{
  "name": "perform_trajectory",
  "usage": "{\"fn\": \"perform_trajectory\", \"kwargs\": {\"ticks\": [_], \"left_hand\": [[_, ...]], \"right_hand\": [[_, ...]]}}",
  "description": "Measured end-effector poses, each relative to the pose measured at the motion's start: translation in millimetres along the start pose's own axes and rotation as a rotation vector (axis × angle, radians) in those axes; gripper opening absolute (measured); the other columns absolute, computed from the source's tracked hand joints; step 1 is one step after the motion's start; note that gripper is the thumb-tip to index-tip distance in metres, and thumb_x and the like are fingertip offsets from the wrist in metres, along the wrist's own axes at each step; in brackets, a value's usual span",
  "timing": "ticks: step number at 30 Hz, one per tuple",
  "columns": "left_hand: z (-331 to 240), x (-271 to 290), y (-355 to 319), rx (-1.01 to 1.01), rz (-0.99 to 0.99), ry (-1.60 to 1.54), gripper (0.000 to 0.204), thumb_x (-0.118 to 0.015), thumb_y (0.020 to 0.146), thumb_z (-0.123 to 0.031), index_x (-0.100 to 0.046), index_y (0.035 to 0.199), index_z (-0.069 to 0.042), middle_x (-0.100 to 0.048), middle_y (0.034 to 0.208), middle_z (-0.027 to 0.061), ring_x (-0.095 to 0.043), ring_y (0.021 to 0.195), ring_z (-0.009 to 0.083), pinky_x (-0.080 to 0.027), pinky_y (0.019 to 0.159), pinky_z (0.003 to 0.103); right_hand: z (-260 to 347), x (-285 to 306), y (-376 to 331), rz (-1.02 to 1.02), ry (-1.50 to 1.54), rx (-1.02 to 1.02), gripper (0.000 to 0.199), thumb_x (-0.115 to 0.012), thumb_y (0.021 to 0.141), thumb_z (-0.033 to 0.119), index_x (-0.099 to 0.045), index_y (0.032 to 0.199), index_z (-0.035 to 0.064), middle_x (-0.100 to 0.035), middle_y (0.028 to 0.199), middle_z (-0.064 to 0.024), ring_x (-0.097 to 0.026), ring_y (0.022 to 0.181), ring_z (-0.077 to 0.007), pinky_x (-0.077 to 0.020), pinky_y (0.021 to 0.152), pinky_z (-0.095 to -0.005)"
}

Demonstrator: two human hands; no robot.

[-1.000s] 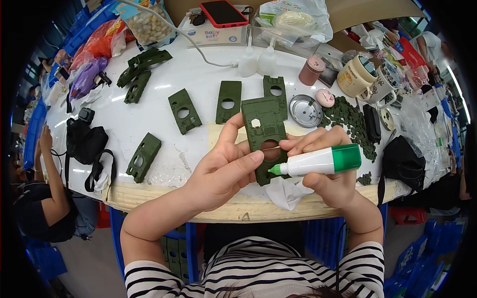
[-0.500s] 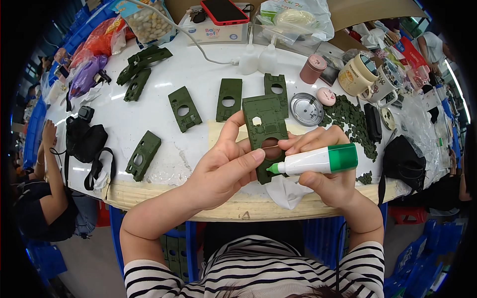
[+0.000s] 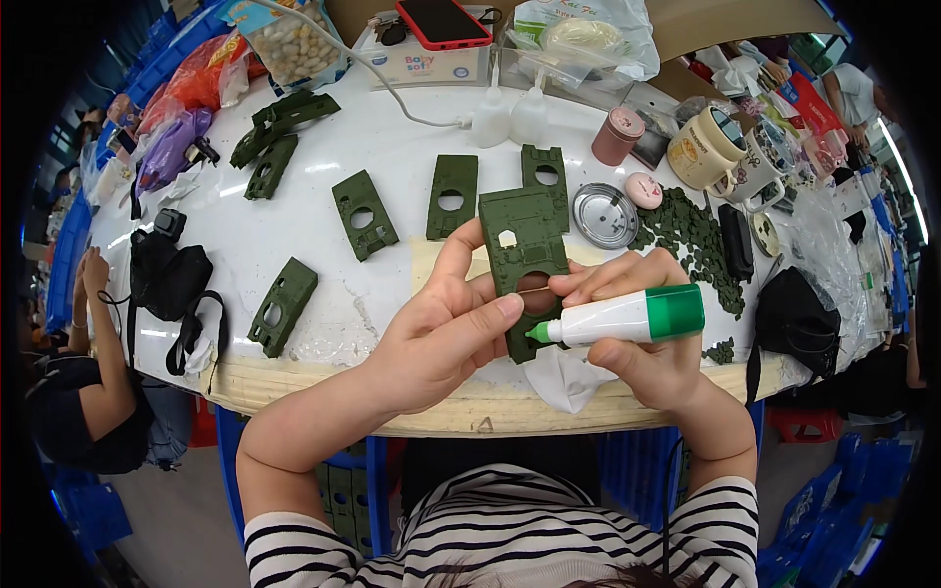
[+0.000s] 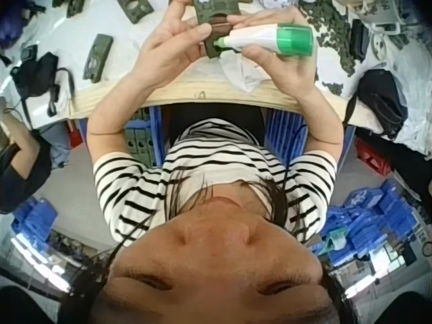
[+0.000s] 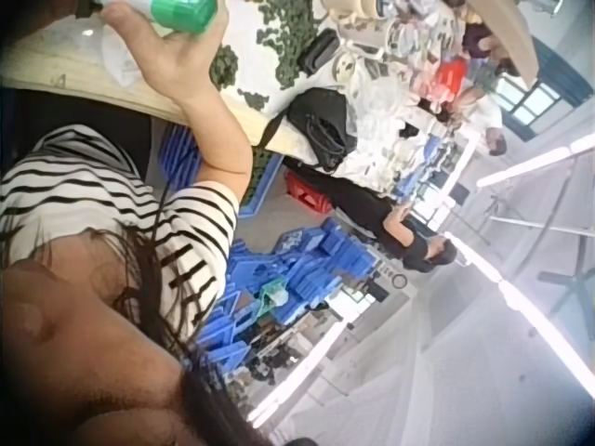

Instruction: Assembling plastic toy tank models by applying glue and attaching parts at a workbench.

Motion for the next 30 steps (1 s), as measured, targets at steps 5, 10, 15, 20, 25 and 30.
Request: {"fn": "perform_trajectory", "kwargs": {"ticks": [5,10,15,20,25,30], "left_hand": [[0.1,0.3,-0.1,0.001,0.002,0.006,0.066,-0.046,0.097,-0.017,-0.002,0.146,-0.015,-0.045,0.136,0.0211,-0.047,0.125,0.0291,-0.043,0.097,0.043],[0.7,0.3,0.1,0.001,0.003,0.006,0.066,-0.046,0.097,-0.017,-0.002,0.146,-0.016,-0.044,0.137,0.0212,-0.046,0.125,0.0291,-0.043,0.098,0.043],[0.3,-0.2,0.0,0.006,-0.001,0.003,0.067,-0.047,0.096,-0.017,-0.002,0.146,-0.015,-0.043,0.138,0.0212,-0.046,0.126,0.0295,-0.042,0.099,0.044],[-2.1,-1.4,0.3,0.008,0.007,-0.005,0.067,-0.047,0.096,-0.018,-0.002,0.146,-0.014,-0.043,0.138,0.021,-0.046,0.126,0.0292,-0.041,0.1,0.045],[-2.9,-1.5,0.2,0.004,0.002,0.009,0.066,-0.047,0.096,-0.018,-0.003,0.146,-0.014,-0.043,0.137,0.0213,-0.046,0.126,0.0285,-0.041,0.1,0.043],[-2.3,-0.8,-0.3,0.006,-0.005,-0.004,0.066,-0.047,0.096,-0.019,-0.003,0.146,-0.014,-0.045,0.137,0.0204,-0.047,0.125,0.0282,-0.042,0.1,0.042]], "right_hand": [[0.1,0.2,-0.6,-0.001,-0.003,-0.003,0.033,-0.078,0.075,0.011,-0.054,0.096,0.0022,-0.064,0.097,-0.012,-0.061,0.105,-0.0267,-0.0423,0.098,-0.0428],[-0.4,0.2,-0.8,-0.007,0.009,-0.003,0.032,-0.078,0.076,0.01,-0.054,0.096,0.0021,-0.064,0.097,-0.0119,-0.061,0.105,-0.0268,-0.0426,0.098,-0.0429],[-1.7,1.3,-0.2,-0.018,0.063,-0.029,0.034,-0.078,0.075,0.012,-0.053,0.096,0.0019,-0.064,0.097,-0.0126,-0.061,0.105,-0.0272,-0.0429,0.097,-0.0432],[-4.8,2.1,0.8,0.013,0.107,-0.012,0.035,-0.079,0.075,0.013,-0.053,0.096,0.0021,-0.064,0.096,-0.0127,-0.061,0.106,-0.0274,-0.042,0.098,-0.0438],[-3.6,-0.4,-1.1,0.024,0.066,-0.012,0.034,-0.078,0.075,0.011,-0.053,0.095,0.0028,-0.064,0.096,-0.0118,-0.06,0.106,-0.0285,-0.0413,0.098,-0.0443],[-4.4,-0.5,-1.2,0.023,0.072,-0.011,0.034,-0.079,0.074,0.011,-0.053,0.095,0.0028,-0.064,0.096,-0.0112,-0.06,0.106,-0.0289,-0.0417,0.097,-0.0439]]}}
Point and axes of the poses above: each hand's wrist, its own y-axis towards the middle knuckle, its own x-axis out of the back of the hand, z = x × y, the point moved 8 cm from there along y, towards the middle knuckle
